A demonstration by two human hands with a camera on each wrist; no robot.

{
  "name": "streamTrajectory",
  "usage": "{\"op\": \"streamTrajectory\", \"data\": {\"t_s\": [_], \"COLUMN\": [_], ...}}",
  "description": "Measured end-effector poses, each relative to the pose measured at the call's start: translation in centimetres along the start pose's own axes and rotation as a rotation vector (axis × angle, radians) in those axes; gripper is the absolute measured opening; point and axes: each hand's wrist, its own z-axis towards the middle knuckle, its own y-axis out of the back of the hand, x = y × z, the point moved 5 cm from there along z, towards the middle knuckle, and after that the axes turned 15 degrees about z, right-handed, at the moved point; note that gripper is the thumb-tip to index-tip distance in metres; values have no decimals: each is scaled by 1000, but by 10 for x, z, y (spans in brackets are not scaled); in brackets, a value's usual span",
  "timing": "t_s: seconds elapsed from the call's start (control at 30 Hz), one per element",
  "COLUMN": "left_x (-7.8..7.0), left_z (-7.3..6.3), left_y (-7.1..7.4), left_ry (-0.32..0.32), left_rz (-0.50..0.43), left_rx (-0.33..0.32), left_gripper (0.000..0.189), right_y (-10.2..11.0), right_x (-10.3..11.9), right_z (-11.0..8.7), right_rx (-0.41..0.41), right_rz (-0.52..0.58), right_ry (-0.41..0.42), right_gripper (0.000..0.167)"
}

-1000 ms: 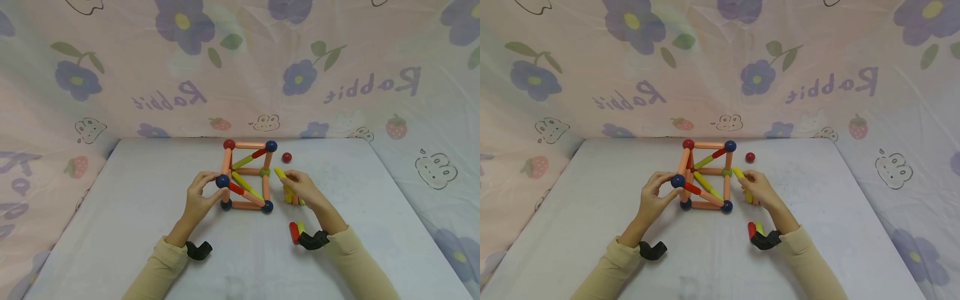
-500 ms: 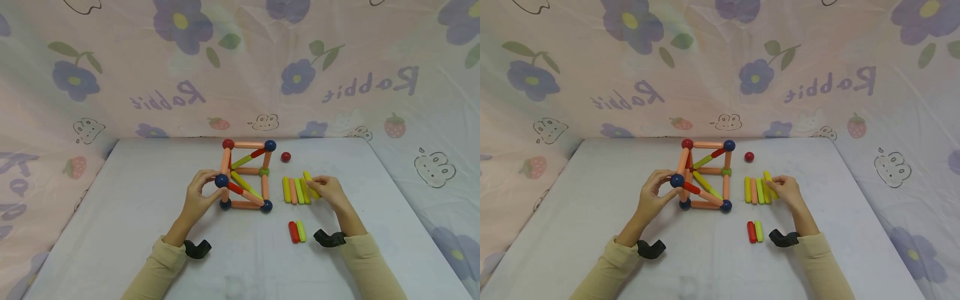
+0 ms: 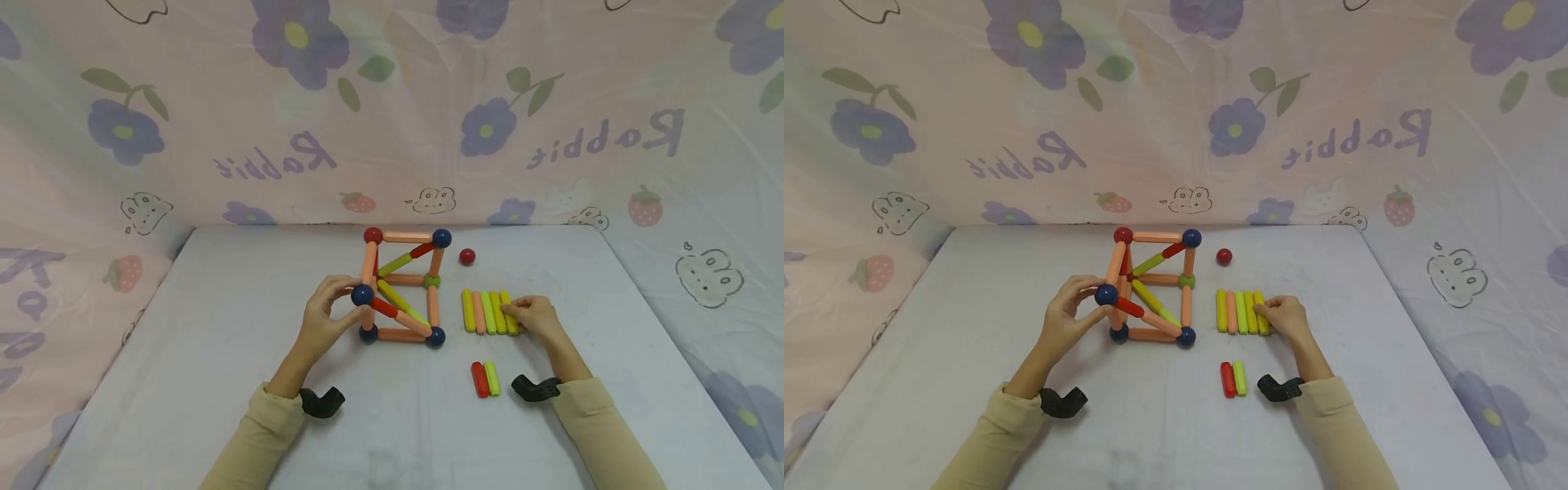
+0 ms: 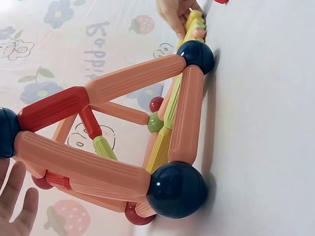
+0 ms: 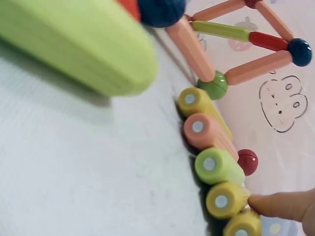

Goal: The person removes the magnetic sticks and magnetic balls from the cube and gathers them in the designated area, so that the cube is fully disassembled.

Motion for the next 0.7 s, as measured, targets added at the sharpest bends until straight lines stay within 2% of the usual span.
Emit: {"op": "streamTrajectory", "data": {"t_s": [0.17,0.3,0.4,0.5,0.6,0.7], "left_x": [5,13,25,38,47,50], "left_z": [5,12,21,32,43,54], "left_y": [1,4,7,8,6,1], "left_ry": [22,101,218,337,413,441], "left_rz": [-43,-45,-44,-41,-31,-64], "left_rx": [13,4,6,35,86,132], "left_gripper": [34,25,25,30,34,39], "right_y": [-4,-4,-9,-26,-55,-88], "right_x": [2,8,23,46,68,84], "right_z": [-3,-9,-21,-41,-62,-79], "right_rx": [-6,-50,-135,-174,-116,-50], "right_rz": [-72,-124,-142,-76,57,163], "right_ry": [-16,32,169,361,533,669], "right_gripper": [47,45,38,30,24,23]}}
